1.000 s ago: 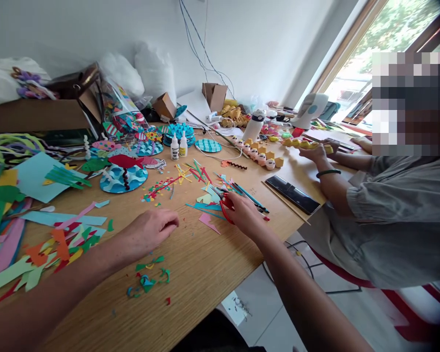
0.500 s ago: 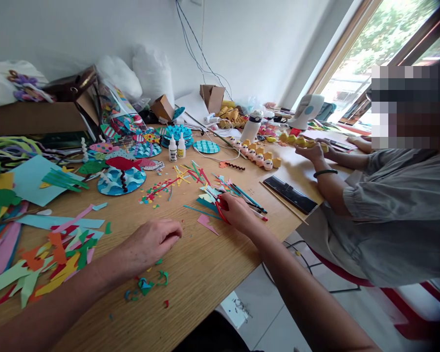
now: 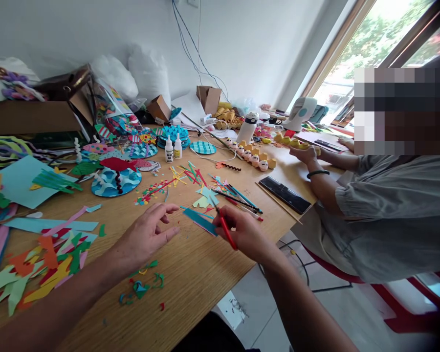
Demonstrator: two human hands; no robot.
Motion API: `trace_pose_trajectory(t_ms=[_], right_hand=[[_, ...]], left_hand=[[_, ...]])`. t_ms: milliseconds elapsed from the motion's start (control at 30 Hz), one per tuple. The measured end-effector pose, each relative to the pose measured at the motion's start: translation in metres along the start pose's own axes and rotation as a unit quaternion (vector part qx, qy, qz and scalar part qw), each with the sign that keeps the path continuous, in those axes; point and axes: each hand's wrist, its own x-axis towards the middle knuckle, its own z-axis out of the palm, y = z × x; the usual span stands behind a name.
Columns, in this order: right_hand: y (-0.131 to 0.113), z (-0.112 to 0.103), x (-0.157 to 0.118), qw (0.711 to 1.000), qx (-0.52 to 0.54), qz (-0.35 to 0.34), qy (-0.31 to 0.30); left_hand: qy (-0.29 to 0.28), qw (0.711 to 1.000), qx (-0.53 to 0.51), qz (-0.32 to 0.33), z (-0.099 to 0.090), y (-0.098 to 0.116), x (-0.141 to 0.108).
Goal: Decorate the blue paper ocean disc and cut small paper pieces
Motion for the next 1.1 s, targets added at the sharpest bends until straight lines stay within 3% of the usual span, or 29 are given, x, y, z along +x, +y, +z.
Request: trace_pose_trajectory(t_ms=[100,167,233,367,533,733,933,1100], right_hand=[[-0.020,0.008,-0.008,0.997,0.012,-0.033,-0.065],[-0.028,0.012,-0.009,0.996,0.000,-0.052,-0.079],[-0.032,0.016,-0.008,0.995,-0.014,-0.061,-0.079],[-0.033,0.020,-0.006,0.996,-0.011,-0.050,-0.069],[-0.033,0.023,-0.001,0.997,0.054,-0.039,-0.035],[-0.035,0.028,0.000,0.990,0.139,0.005,0.019],[-0.040,0.034,-0.022,0.994,0.097,-0.003,-0.050],[-0.044,0.041,-0.037,0.997,0.030,0.006,-0.072]], left_hand=[[-0.062,0.998,0.010,0.032,0.002,0.007,-0.005],[-0.114,0.992,0.036,0.036,0.002,0.011,-0.010],[-0.131,0.989,0.065,0.028,0.003,0.013,-0.014],[-0.110,0.991,0.078,0.008,0.001,0.014,-0.019],[-0.094,0.993,-0.004,-0.075,-0.005,0.010,-0.026],[0.013,0.980,-0.151,-0.127,-0.011,0.006,-0.040],[0.095,0.951,-0.241,-0.168,-0.010,0.007,-0.053],[0.109,0.926,-0.313,-0.178,-0.004,0.001,-0.057]])
